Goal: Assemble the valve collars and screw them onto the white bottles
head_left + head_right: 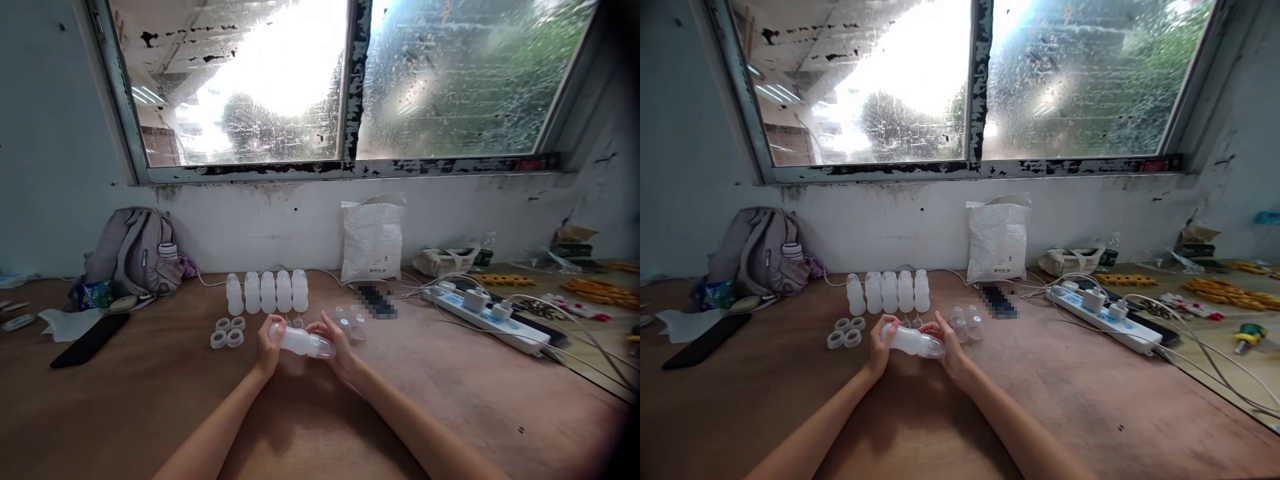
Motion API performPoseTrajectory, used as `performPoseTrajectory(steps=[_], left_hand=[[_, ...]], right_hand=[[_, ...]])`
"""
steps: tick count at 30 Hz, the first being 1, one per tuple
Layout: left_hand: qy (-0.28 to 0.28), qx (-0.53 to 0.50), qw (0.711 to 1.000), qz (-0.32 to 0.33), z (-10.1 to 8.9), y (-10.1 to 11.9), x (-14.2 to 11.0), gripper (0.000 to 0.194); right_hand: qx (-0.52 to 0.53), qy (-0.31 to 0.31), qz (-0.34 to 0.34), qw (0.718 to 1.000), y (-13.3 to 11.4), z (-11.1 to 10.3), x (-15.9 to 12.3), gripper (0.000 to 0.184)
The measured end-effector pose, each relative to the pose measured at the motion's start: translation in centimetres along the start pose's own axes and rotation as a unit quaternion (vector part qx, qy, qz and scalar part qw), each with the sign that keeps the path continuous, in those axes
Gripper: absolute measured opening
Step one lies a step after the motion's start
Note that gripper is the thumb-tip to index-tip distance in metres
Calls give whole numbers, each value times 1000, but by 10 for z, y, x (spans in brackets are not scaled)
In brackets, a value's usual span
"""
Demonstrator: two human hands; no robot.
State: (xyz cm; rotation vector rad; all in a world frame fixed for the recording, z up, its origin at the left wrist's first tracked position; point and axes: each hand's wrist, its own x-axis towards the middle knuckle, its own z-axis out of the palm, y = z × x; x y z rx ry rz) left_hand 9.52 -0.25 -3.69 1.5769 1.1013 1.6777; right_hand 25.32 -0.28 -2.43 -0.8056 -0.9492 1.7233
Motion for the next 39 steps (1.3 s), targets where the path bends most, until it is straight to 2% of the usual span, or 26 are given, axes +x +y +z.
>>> performPoseTrajectory(steps=[5,9,13,19,25,30,33,35,39], left_hand=[[11,9,1000,-7,4,-1,-4,22],[56,51,997,1,13,2,-13,21],[61,70,995,19,20,6,-21,20],[75,83,993,34,20,10,-25,19],[75,74,990,92,21,25,-37,13],[74,81,984,139,20,25,-39,10],[50,97,977,184,17,23,-40,7],[26,125,961,244,16,22,-42,10],[-14,195,898,395,15,21,-47,19]], right_hand=[[59,-28,1,998,7,2,-2,46],[53,-71,-3,996,5,-5,-3,45],[42,-87,8,995,2,-12,-4,46],[23,-53,1,998,1,-8,-7,48],[-5,-42,-54,998,-7,-5,-12,49],[-47,-19,-87,995,-12,0,-15,50],[-94,16,-124,988,-10,-2,-12,48],[-135,58,-162,976,-9,-6,-9,46],[-185,103,-209,955,-6,-14,-2,46]])
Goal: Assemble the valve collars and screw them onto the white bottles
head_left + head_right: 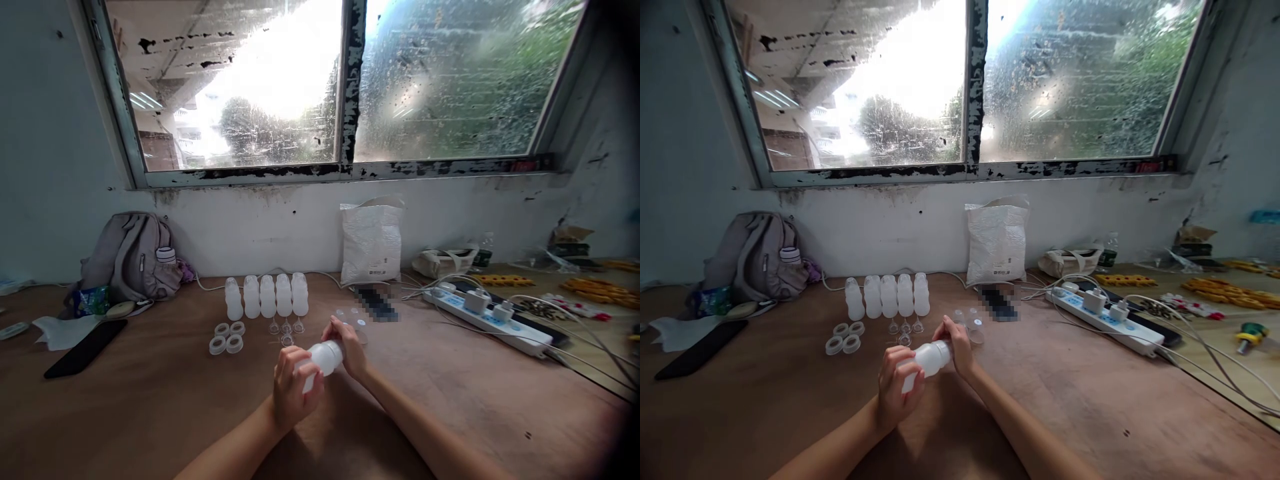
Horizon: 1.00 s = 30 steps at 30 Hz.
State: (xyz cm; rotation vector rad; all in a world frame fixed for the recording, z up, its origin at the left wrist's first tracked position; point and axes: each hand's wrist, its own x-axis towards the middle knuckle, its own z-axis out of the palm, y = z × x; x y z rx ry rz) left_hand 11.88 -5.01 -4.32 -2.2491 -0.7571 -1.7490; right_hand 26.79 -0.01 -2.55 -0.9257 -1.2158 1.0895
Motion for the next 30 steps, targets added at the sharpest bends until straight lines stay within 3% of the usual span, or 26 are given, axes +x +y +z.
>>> performPoseTrajectory(steps=[4,11,17,21,25,28,30], left_hand=[[1,14,999,36,0,-6,-1,19],[-13,22,998,61,3,-14,-2,16],[7,15,998,56,9,-11,-3,16],[41,-8,999,34,3,-11,-5,15],[56,-44,997,-26,-4,-10,-6,11],[69,-73,984,-145,-3,-10,0,3],[87,-101,966,-222,0,-12,5,8]], right_hand=[[-40,-13,-12,999,3,0,0,49],[-104,125,-92,982,4,2,-5,49],[-103,141,-119,977,4,-1,-7,50],[-86,158,-120,976,0,7,-16,49],[-62,165,-114,978,-3,17,-24,44],[-43,162,-60,984,1,20,-24,38],[-35,157,-21,987,6,23,-22,33]])
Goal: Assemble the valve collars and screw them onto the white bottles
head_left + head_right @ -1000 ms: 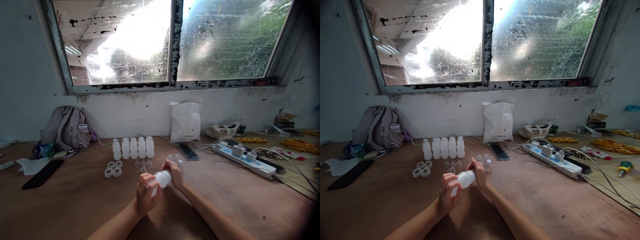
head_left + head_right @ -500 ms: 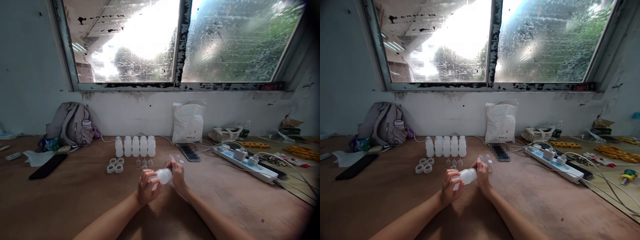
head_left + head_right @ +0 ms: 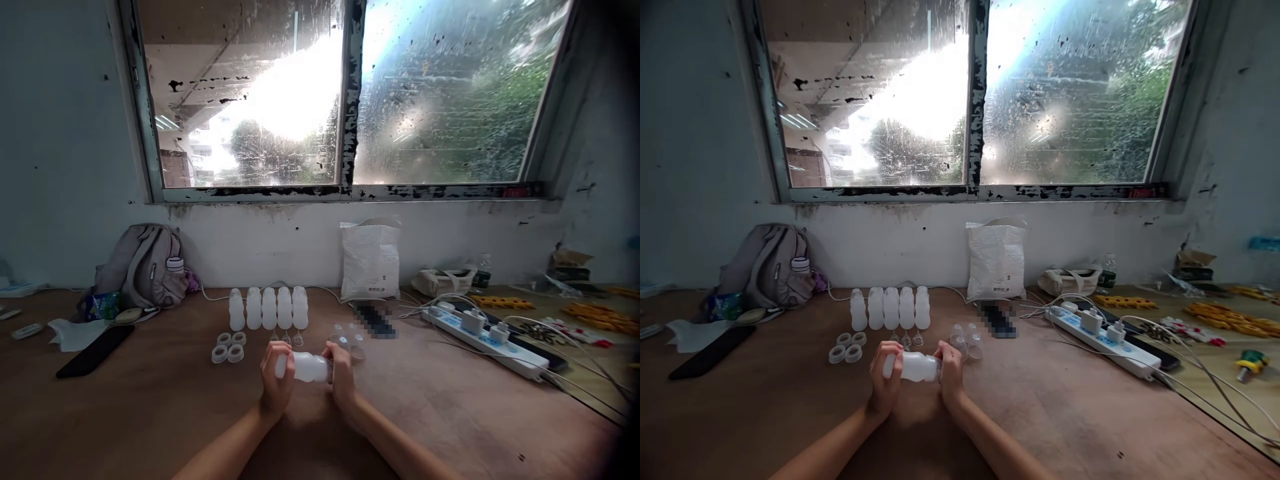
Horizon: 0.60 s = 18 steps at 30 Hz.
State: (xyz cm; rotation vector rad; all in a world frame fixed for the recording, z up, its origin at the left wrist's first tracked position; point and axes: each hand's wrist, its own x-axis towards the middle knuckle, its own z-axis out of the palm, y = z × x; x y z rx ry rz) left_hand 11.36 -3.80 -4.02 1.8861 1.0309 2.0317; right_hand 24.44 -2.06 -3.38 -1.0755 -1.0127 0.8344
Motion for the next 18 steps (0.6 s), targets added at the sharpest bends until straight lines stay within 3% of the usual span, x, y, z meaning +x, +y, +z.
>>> performPoseTrajectory(steps=[4,9,13,18], left_hand=[[22,-45,990,-133,3,-14,13,15],[64,-134,947,-285,-1,-39,22,16],[85,-165,929,-320,-3,-40,26,17],[82,-149,930,-327,-7,-36,28,18]], right_hand=[[-13,-49,10,999,8,7,-7,25],[4,-137,-42,990,1,17,-25,14],[28,-148,-64,987,-2,21,-27,22],[41,-193,-15,980,3,20,-23,37]])
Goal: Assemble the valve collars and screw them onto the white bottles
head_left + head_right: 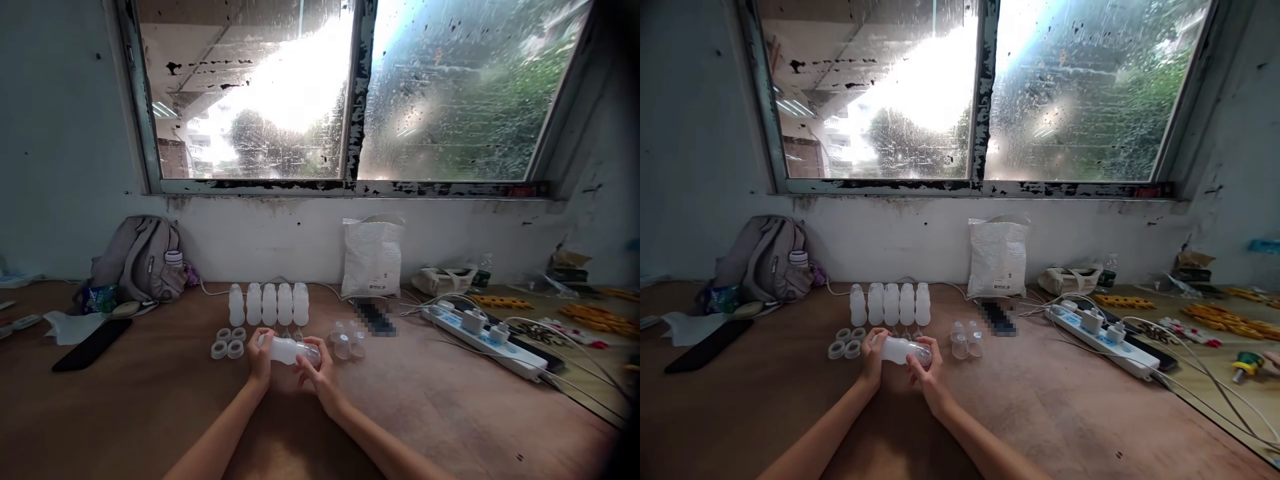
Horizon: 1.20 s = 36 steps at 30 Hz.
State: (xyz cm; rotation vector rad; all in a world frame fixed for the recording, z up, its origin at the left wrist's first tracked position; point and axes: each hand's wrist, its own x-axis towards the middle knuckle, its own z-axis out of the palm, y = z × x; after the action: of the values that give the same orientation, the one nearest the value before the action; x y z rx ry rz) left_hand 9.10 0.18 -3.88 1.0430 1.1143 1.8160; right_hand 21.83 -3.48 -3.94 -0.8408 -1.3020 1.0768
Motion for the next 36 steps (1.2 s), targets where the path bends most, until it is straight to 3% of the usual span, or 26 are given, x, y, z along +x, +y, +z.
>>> performPoseTrajectory(steps=[6,10,20,25,32,36], left_hand=[[-8,7,1000,-24,-4,-8,7,22],[-54,48,997,4,-6,-9,10,23],[-108,107,987,49,-11,-9,12,26],[-103,155,972,144,-9,-11,7,22],[-112,151,973,134,-6,-15,14,22],[-105,149,976,120,-11,-11,15,21]], right_hand=[[-66,-35,4,997,3,-6,4,36],[-137,-28,-20,990,0,-9,4,33],[-289,-39,-100,951,-5,-16,4,25],[-296,-29,-105,949,-1,-17,3,25],[-299,2,-100,949,0,-15,0,29],[-189,8,-16,982,3,-14,4,35]])
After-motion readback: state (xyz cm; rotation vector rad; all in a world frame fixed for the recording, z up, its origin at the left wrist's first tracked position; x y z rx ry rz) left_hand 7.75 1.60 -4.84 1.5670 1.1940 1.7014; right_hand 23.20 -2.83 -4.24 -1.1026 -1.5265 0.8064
